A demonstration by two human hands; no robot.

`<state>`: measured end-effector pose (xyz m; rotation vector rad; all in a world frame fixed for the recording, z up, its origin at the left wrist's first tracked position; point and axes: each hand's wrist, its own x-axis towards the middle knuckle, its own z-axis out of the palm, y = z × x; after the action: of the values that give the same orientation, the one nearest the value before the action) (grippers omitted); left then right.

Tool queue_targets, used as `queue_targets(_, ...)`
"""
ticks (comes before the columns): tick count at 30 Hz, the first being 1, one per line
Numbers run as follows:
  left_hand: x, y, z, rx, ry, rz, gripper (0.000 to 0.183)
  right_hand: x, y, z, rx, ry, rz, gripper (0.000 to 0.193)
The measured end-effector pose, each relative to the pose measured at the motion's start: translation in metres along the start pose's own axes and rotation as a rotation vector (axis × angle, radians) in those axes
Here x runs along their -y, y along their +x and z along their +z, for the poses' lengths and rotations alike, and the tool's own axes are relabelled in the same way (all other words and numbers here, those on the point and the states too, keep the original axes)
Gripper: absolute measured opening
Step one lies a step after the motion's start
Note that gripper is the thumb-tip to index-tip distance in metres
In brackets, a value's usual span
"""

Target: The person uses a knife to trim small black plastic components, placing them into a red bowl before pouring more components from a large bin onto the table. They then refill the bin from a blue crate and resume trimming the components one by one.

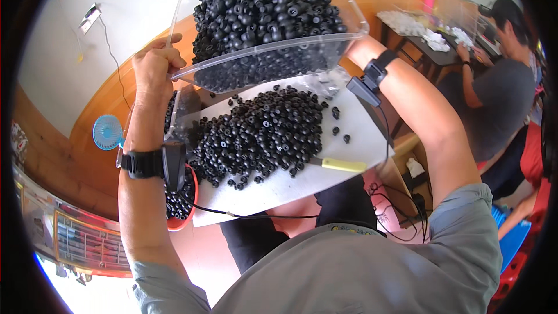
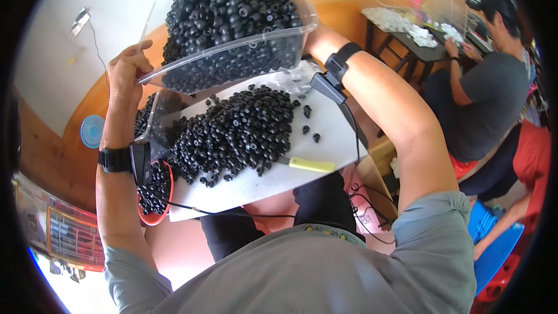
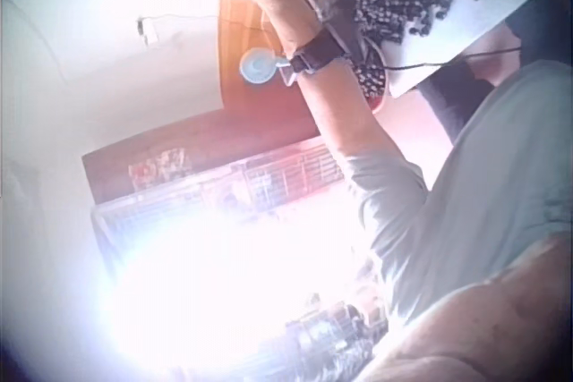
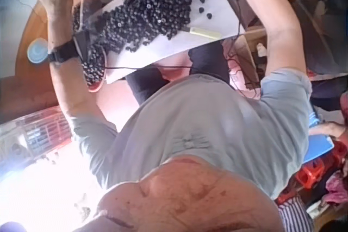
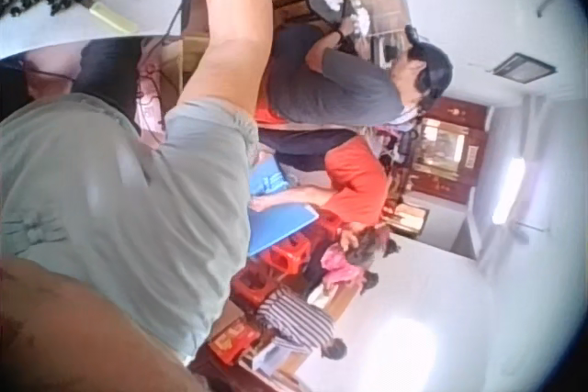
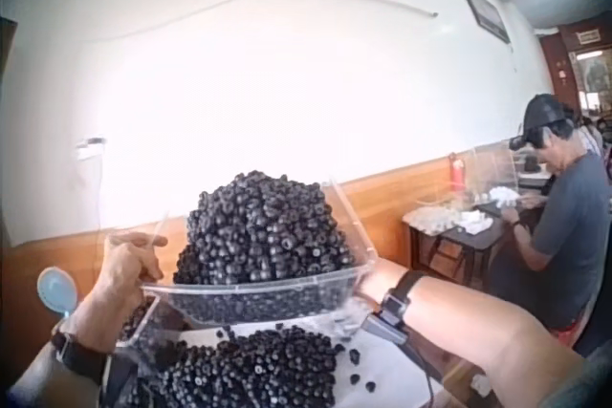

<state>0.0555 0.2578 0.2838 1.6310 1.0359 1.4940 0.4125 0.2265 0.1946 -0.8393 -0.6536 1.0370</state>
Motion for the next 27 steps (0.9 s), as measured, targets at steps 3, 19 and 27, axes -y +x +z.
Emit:
queue_targets(3,0.033,0.039,-0.012,-0.005,0.068,-0.049,0.048,-0.025,0.035,0.031,0.071,0.028,0.089,0.037)
queue_targets(19,0.139,0.11,0.0,0.061,0.419,-0.319,0.054,-0.144,0.147,0.053,0.182,0.04,0.289,0.039)
queue_targets(27,0.166,0.116,0.019,0.002,0.411,-0.322,0.036,-0.171,0.203,0.021,0.158,0.057,0.218,0.047)
